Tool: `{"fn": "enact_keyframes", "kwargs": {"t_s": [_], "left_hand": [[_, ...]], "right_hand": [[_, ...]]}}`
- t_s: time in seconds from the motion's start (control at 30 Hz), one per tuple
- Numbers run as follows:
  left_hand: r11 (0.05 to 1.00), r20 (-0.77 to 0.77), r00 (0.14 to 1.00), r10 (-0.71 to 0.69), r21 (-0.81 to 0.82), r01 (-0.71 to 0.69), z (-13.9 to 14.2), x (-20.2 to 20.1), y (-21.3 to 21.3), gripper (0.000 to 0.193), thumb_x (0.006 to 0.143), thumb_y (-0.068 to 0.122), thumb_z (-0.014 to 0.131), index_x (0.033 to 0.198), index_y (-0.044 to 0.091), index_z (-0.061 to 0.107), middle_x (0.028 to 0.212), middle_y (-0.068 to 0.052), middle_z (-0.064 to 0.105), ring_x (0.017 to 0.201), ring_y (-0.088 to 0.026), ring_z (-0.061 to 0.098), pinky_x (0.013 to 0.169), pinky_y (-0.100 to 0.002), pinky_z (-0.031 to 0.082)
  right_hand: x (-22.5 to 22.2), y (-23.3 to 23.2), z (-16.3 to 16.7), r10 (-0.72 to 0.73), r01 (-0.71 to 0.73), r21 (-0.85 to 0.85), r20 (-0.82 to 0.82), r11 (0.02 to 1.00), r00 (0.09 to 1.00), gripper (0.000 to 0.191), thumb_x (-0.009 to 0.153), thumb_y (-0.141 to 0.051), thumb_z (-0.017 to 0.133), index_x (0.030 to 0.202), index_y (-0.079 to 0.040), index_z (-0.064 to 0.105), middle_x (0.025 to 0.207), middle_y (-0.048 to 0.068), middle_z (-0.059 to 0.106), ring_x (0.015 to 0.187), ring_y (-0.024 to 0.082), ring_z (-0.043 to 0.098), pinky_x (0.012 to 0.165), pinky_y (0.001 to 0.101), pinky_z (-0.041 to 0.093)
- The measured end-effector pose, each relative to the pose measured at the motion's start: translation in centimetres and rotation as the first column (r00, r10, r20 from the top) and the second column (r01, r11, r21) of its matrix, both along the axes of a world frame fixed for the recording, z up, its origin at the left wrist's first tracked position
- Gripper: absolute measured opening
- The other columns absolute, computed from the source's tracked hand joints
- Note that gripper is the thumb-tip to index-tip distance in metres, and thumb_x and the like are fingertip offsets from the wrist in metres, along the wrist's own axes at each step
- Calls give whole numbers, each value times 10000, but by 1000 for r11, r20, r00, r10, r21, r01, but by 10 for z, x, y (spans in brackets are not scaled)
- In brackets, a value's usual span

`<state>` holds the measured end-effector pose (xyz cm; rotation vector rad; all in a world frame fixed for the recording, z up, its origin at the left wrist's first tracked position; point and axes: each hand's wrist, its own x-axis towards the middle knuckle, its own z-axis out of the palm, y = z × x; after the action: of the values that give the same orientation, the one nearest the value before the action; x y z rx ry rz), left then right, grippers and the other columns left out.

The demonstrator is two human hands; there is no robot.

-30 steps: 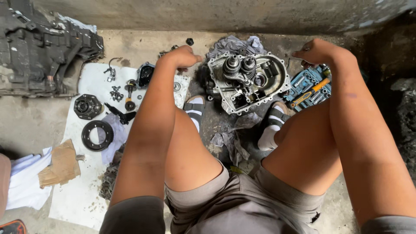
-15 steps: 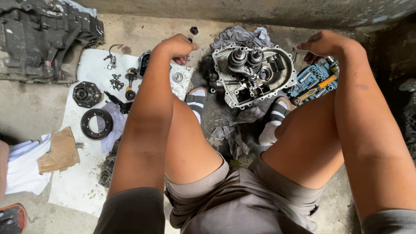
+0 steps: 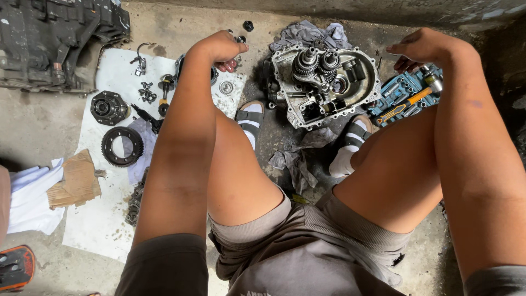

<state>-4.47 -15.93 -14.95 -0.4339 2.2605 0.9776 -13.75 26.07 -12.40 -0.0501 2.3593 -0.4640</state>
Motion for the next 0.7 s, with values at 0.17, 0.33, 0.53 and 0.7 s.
{"fn": "enact_keyframes", "kwargs": {"t_s": [0.17, 0.33, 0.53, 0.7], "left_hand": [[999, -51, 998, -35, -31, 33, 0, 1, 0, 504, 1027, 427, 584, 977, -67, 674, 851, -160, 727, 693, -235, 712, 634, -368, 588], [999, -54, 998, -24, -23, 23, 1, 2, 1, 497, 1027, 412, 587, 1022, -80, 652, 862, -172, 723, 697, -232, 713, 625, -368, 593], [1000, -55, 998, -26, -3, 26, -1, 2, 0, 486, 1031, 402, 587, 1000, -79, 649, 846, -169, 714, 695, -227, 715, 625, -365, 591], [1000, -58, 998, -16, 13, 17, -3, 1, -1, 484, 1023, 405, 599, 970, -75, 643, 830, -161, 709, 672, -231, 708, 605, -365, 593]], "right_hand": [[1, 3, -1, -15, 16, -42, 21, 999, 1000, 499, 1052, -414, 614, 1286, 18, 697, 1096, 198, 762, 962, 317, 742, 923, 426, 578], [1, 6, -2, -26, 27, -53, 33, 998, 999, 498, 1051, -413, 615, 1293, 15, 691, 1099, 207, 758, 977, 327, 741, 928, 430, 574], [2, 8, -3, -19, 19, -16, 10, 1000, 1000, 499, 1050, -419, 609, 1322, -8, 687, 1105, 192, 755, 998, 324, 738, 959, 445, 560], [1, 8, -4, -23, 23, 15, 9, 1000, 1000, 498, 1047, -433, 620, 1304, -14, 697, 1098, 181, 765, 1003, 313, 734, 969, 445, 542]]}}
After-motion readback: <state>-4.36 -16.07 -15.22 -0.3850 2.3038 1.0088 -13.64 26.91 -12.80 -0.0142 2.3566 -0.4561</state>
